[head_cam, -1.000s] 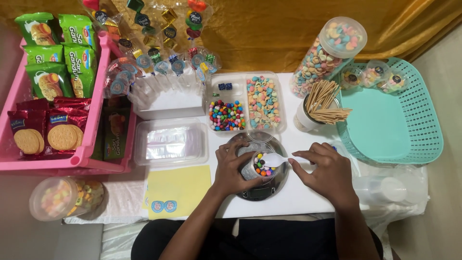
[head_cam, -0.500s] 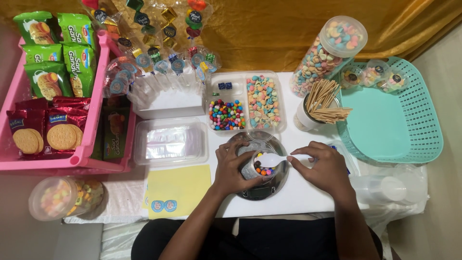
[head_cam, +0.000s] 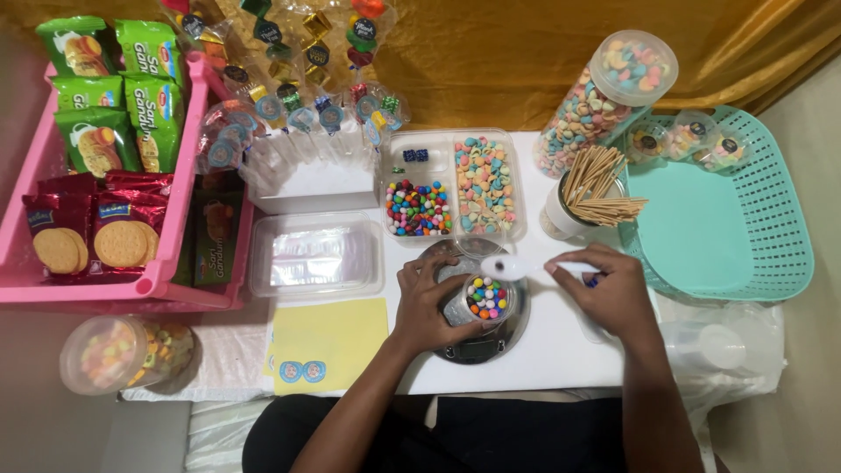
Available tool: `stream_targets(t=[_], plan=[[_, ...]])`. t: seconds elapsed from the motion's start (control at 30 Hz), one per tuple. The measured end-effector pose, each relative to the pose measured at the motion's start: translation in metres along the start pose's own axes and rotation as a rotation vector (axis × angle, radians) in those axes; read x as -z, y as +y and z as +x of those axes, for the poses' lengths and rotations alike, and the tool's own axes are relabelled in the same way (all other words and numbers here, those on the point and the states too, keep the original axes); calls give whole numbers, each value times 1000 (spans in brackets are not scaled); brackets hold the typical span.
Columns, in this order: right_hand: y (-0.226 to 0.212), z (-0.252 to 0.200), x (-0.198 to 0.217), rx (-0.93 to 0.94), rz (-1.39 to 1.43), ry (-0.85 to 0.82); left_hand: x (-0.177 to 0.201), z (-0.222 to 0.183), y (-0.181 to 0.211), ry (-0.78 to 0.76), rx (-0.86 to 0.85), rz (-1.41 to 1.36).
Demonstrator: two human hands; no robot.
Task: Filling small plastic cups with multi-colored candies using a spoon and a digital scale for measurement.
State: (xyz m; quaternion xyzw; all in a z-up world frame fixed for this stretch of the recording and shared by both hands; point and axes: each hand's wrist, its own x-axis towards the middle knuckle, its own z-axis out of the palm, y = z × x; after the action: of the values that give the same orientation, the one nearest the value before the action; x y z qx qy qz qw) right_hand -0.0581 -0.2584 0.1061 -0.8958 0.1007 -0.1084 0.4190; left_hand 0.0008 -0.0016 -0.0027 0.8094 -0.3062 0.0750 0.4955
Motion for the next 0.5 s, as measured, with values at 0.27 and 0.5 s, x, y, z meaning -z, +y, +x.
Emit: stream_targets(t=[0.27, 0.5], plan=[[4, 71, -46, 20, -29, 29, 4, 2, 6, 0, 1, -3], [-19, 111, -73, -22, -253, -127, 3, 3, 2, -12, 16, 3]])
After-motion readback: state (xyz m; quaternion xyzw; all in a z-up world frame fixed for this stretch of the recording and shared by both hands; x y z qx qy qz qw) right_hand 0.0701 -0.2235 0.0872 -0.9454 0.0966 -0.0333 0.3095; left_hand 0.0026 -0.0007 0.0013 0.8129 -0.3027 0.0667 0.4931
